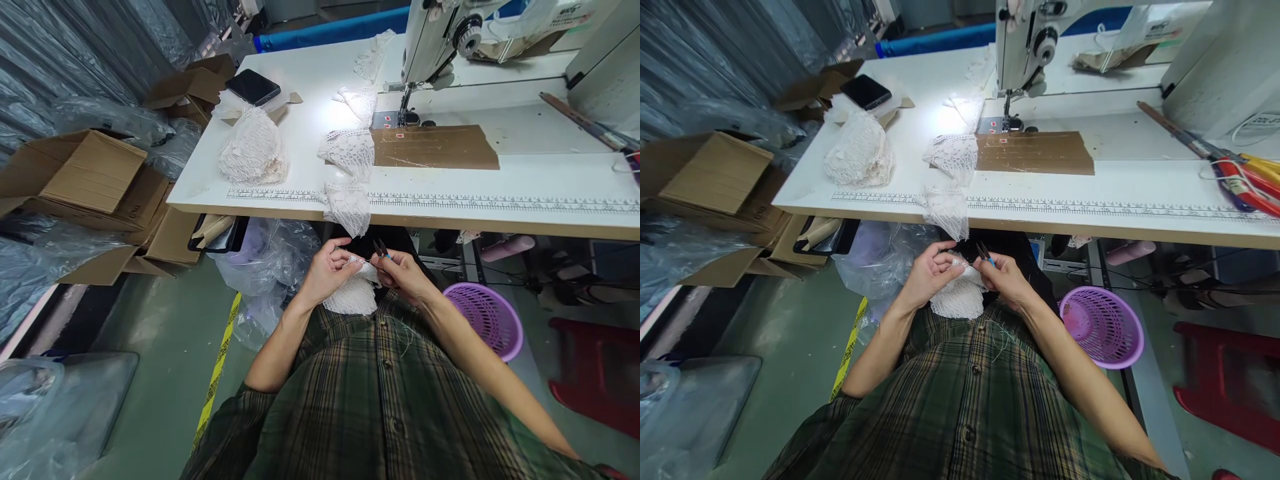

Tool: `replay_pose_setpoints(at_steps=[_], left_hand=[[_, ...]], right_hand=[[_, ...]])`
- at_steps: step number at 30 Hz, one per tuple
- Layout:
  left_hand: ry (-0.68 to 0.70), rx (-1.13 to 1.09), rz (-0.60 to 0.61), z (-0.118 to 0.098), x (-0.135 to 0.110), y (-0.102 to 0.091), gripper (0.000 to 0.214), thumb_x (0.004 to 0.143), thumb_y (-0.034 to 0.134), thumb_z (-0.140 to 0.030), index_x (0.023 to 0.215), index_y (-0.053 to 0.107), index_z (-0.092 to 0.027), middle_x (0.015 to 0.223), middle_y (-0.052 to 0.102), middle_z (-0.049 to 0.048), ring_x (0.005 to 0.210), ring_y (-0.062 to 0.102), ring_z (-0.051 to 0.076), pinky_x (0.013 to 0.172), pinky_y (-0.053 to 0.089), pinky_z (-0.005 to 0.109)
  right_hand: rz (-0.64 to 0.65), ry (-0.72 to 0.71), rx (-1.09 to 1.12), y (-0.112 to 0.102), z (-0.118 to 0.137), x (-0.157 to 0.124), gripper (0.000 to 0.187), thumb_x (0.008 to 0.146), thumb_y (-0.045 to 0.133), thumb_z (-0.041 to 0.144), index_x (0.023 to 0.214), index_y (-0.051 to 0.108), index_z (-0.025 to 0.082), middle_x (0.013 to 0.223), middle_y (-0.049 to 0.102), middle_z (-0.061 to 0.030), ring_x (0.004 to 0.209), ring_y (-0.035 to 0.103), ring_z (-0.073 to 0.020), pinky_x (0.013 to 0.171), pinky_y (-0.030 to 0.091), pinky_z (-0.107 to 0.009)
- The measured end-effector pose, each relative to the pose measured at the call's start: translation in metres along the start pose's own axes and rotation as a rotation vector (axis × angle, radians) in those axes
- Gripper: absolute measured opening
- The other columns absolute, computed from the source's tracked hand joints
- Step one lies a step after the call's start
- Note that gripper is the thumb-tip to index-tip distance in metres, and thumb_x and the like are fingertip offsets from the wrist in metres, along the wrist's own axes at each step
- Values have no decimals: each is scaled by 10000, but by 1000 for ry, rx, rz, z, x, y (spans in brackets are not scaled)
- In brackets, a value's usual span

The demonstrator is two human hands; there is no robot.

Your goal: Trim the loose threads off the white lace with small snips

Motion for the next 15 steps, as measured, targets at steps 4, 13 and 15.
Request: replay_pose_setpoints(at_steps=[4,13,15], left_hand=[[-9,0,9,1,2,1,588,724,791,-294,1215,505,-145,914,721,66,814,687,148,785,524,280],[47,146,42,-5,2,6,515,761,742,-282,1205,518,-149,855,719,36,722,647,124,723,495,262],[88,267,29,-8,2,4,463,788,709,-268,1199,529,-155,835,715,22,735,641,127,737,485,266]], right_hand=[[12,26,83,3,-1,2,272,669,729,398,661,552,193,480,353,85,413,257,-53,406,115,-210],[31,53,121,10,-2,6,243,669,731,373,694,601,170,500,377,74,448,257,-54,413,103,-199],[57,74,157,11,0,6,256,668,734,381,689,604,162,538,405,57,465,271,-57,407,102,-202]])
Point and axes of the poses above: each hand's wrist, its own x-axis towards the middle knuckle, its own y-axis out of the palm, z = x × y, the point moved 6 cm from there along x, towards the middle knuckle
